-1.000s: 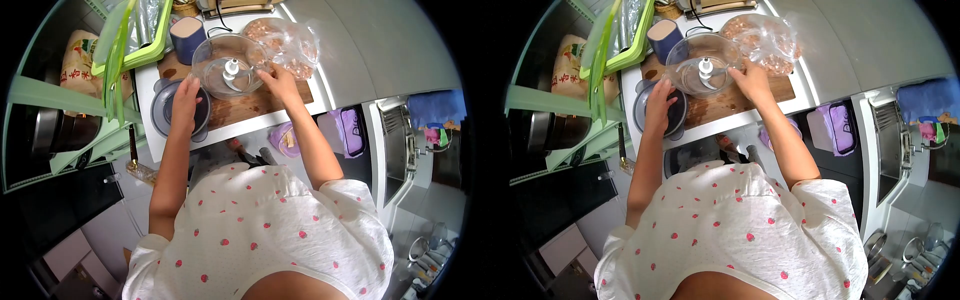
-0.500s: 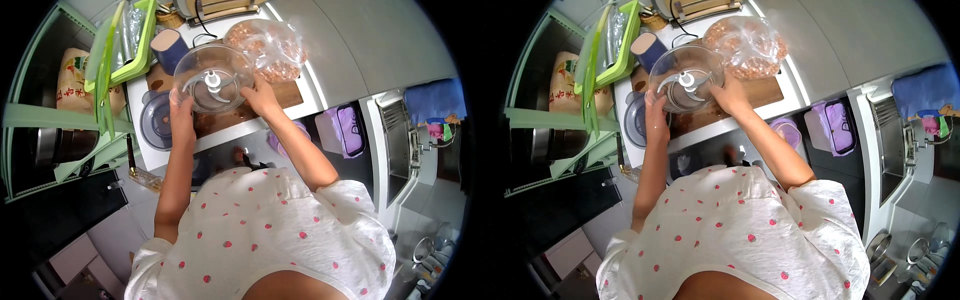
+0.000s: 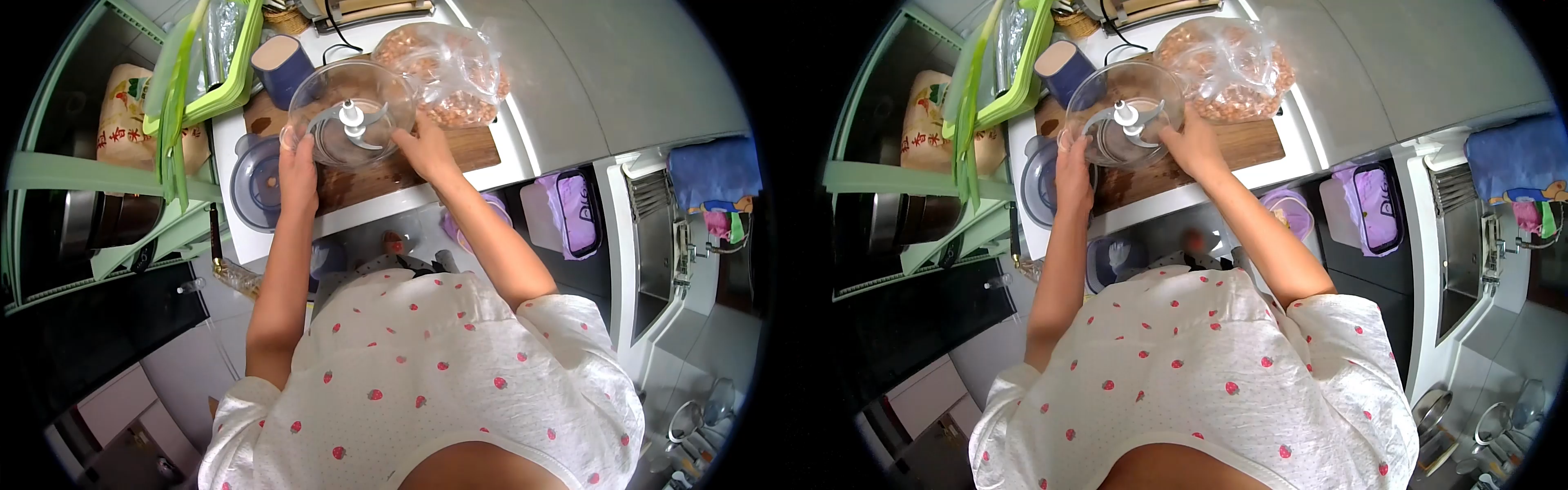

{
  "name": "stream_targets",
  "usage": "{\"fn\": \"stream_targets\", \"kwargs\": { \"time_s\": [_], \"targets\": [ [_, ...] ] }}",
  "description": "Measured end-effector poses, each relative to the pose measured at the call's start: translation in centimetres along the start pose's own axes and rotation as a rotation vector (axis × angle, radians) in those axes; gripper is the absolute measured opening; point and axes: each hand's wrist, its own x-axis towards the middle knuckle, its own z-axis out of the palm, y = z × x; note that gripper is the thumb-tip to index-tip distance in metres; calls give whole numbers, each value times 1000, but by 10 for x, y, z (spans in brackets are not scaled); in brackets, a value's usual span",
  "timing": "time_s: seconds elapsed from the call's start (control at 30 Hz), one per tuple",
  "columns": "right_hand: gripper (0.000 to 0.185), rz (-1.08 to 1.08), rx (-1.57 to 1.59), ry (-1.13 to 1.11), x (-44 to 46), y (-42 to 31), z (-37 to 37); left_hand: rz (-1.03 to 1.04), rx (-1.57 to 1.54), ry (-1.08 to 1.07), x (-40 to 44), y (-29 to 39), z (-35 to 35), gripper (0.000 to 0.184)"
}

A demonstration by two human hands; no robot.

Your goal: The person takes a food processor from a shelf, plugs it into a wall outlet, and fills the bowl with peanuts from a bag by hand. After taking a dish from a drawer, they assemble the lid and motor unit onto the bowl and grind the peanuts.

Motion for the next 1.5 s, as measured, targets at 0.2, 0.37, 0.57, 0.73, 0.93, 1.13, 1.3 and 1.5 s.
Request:
{"fn": "stream_targets", "kwargs": {
  "time_s": [0.2, 0.37, 0.57, 0.73, 0.93, 1.13, 1.3, 1.5],
  "targets": [
    [43, -55, 156, -11, -3, 8, 3, -68, 50, 66, -16, 12, 3, 45],
    [40, 14, 246, 125, -12, 17, -5, -61, 57, 29, -25, 7, -6, 47],
    [16, -100, 349, 424, -21, 8, -41, -43, 74, 8, -24, 4, -13, 50],
    [16, -174, 95, 698, -12, 1, -80, -41, 103, 51, -23, 4, -12, 49],
    [28, -84, 167, 630, 36, 24, -109, 240, 232, 211, -34, 40, 0, 44],
    [17, 101, 323, 102, 53, -3, -120, 434, 387, -173, -8, 83, 88, 29],
    [16, 48, 507, -129, 65, -29, -137, 945, 1045, -289, 26, 63, 176, 38],
    [28, -191, 354, 61, 81, -8, -158, 174, 906, -442, 87, 79, 189, 16]
  ]
}}
